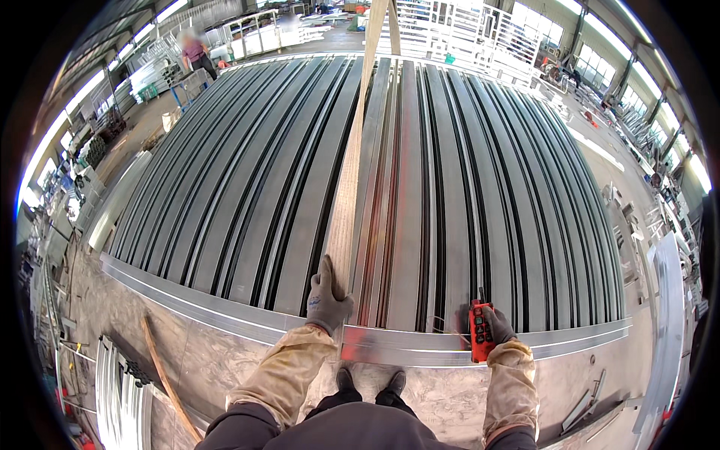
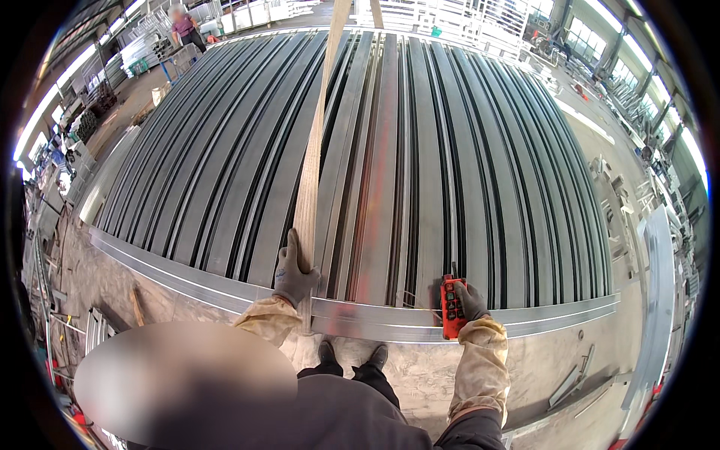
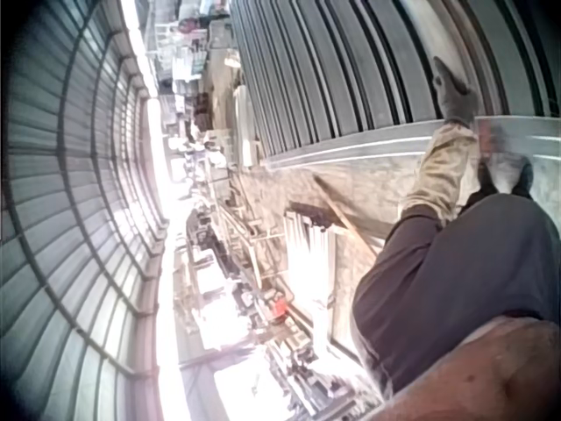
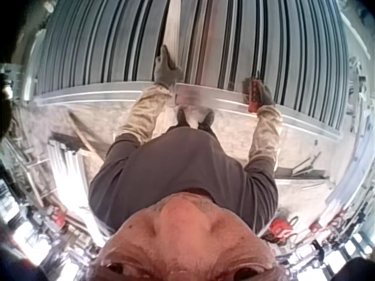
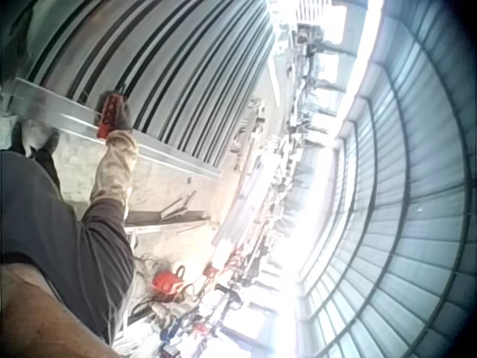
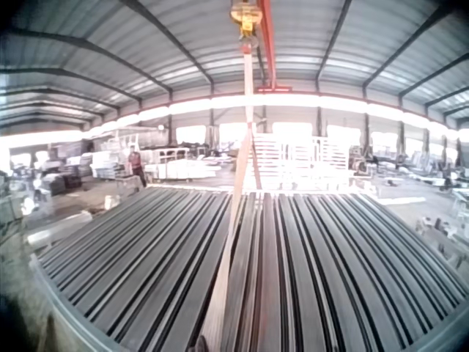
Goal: The person secures a stack of metal panels with a lifting strap and uses a remote control to operate an overhead crane. The person guides the suspended load as it is lifted and moved across the workshop floor.
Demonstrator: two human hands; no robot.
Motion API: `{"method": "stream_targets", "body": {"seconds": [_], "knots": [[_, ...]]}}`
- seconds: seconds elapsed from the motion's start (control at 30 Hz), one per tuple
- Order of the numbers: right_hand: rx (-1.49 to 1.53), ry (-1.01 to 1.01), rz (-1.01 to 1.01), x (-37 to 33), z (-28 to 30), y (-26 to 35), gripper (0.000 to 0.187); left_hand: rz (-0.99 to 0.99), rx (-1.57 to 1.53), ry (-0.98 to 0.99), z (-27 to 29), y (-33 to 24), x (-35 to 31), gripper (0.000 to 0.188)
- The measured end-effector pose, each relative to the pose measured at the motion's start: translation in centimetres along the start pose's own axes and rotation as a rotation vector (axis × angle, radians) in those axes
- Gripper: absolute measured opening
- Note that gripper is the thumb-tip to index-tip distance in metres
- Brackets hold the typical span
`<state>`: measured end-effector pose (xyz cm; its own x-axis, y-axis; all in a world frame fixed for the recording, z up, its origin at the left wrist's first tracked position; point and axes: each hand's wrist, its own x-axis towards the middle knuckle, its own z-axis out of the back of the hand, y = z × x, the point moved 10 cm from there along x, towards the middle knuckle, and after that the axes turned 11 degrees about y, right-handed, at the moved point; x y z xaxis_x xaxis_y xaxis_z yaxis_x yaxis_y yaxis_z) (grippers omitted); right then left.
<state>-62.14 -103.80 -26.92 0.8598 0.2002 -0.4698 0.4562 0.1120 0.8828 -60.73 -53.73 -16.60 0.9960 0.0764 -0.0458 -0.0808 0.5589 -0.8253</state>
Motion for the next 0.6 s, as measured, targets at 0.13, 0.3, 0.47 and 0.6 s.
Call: {"method": "stream_targets", "body": {"seconds": [0.13, 0.3, 0.47, 0.6], "knots": [[0.1, -0.008, 0.057, 0.7, 0.0, -1.0, 0.038, 0.004, 0.082, -0.041, 0.1, 1.4, -0.2, 0.111], [0.009, 0.053, 0.078, 0.7, 0.5, -1.9, 0.044, 0.036, 0.094, -0.009, -0.4, 0.9, -0.2, 0.112], [-0.004, 0.047, 0.075, 1.0, 0.5, -2.7, 0.046, 0.001, 0.098, -0.04, 0.4, 0.5, -0.7, 0.11], [-0.094, 0.041, 0.13, 1.1, 1.1, -3.0, 0.048, -0.003, 0.07, -0.038, 0.3, 0.1, -1.0, 0.108]]}}
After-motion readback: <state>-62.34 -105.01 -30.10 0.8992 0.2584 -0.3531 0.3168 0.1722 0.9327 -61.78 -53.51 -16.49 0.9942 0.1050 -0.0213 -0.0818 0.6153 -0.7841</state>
